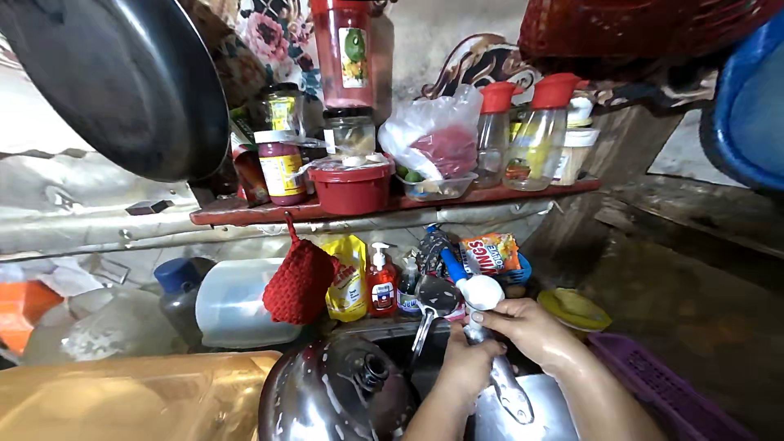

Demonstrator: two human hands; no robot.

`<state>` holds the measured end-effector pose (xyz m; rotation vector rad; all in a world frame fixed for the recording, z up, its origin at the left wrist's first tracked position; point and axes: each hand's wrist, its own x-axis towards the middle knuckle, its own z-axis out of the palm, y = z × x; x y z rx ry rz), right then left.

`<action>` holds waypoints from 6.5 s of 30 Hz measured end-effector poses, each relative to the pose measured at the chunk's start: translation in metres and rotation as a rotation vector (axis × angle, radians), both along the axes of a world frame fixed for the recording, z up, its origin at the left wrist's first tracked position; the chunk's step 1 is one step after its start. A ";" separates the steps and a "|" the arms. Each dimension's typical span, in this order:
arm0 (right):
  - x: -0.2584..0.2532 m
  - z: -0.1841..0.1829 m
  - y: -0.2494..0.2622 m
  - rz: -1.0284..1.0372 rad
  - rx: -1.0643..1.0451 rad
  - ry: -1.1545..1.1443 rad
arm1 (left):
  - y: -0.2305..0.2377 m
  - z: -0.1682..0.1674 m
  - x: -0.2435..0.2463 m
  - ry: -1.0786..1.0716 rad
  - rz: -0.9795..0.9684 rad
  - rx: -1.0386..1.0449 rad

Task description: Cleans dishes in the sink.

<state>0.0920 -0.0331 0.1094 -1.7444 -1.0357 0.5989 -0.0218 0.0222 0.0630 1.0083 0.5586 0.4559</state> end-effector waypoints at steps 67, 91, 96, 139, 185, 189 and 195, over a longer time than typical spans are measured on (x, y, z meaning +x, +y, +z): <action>0.005 -0.114 -0.063 -0.558 0.164 0.127 | -0.005 -0.010 -0.028 0.213 0.636 0.081; 0.000 -0.190 -0.063 -0.927 0.239 1.098 | 0.001 -0.017 -0.039 0.285 0.542 0.116; 0.004 -0.192 -0.063 -0.997 0.319 1.044 | -0.006 -0.012 -0.031 0.354 0.521 0.124; -0.071 -0.176 -0.052 -0.778 0.222 -0.358 | -0.025 -0.033 -0.009 0.292 0.709 -0.081; 0.019 -0.160 -0.077 -0.990 0.088 0.337 | -0.006 -0.010 -0.008 0.404 0.408 0.206; 0.021 -0.168 -0.088 -1.075 0.127 0.366 | 0.001 -0.014 0.003 0.411 0.356 0.239; 0.010 -0.162 -0.100 -0.961 0.510 -0.093 | 0.025 -0.014 0.016 0.414 0.369 0.234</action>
